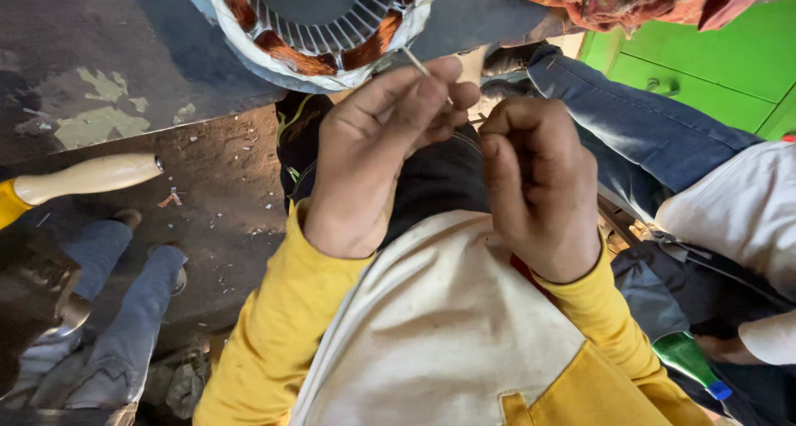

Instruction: The person works on a motor stator, using a metal tool to strip the insulation from copper wires. They then use a pair of scissors to cut the wire and continue to manipulate the stator and wires by hand.

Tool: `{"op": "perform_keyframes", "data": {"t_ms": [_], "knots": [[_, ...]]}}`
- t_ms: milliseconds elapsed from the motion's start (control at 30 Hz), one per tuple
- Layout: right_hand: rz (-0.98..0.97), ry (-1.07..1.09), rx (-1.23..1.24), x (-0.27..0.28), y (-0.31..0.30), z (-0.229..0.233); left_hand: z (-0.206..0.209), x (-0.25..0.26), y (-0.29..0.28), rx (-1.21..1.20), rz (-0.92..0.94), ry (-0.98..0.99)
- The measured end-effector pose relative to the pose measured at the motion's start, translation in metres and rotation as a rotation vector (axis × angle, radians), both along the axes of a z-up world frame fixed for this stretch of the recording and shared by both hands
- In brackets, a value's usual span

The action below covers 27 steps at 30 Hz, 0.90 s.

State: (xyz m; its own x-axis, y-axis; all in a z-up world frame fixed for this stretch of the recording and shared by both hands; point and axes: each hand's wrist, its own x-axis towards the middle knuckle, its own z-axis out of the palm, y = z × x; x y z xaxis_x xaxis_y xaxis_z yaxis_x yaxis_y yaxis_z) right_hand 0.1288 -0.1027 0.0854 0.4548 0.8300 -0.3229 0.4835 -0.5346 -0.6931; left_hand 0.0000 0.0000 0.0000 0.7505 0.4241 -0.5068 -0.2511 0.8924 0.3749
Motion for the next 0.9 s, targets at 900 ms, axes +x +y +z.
{"op": "perform_keyframes", "data": {"t_ms": [900], "knots": [[-0.034,-0.054,0.057,-0.013,0.005,0.010,0.012,0.020,-0.009,-0.195,0.234,0.051]]}}
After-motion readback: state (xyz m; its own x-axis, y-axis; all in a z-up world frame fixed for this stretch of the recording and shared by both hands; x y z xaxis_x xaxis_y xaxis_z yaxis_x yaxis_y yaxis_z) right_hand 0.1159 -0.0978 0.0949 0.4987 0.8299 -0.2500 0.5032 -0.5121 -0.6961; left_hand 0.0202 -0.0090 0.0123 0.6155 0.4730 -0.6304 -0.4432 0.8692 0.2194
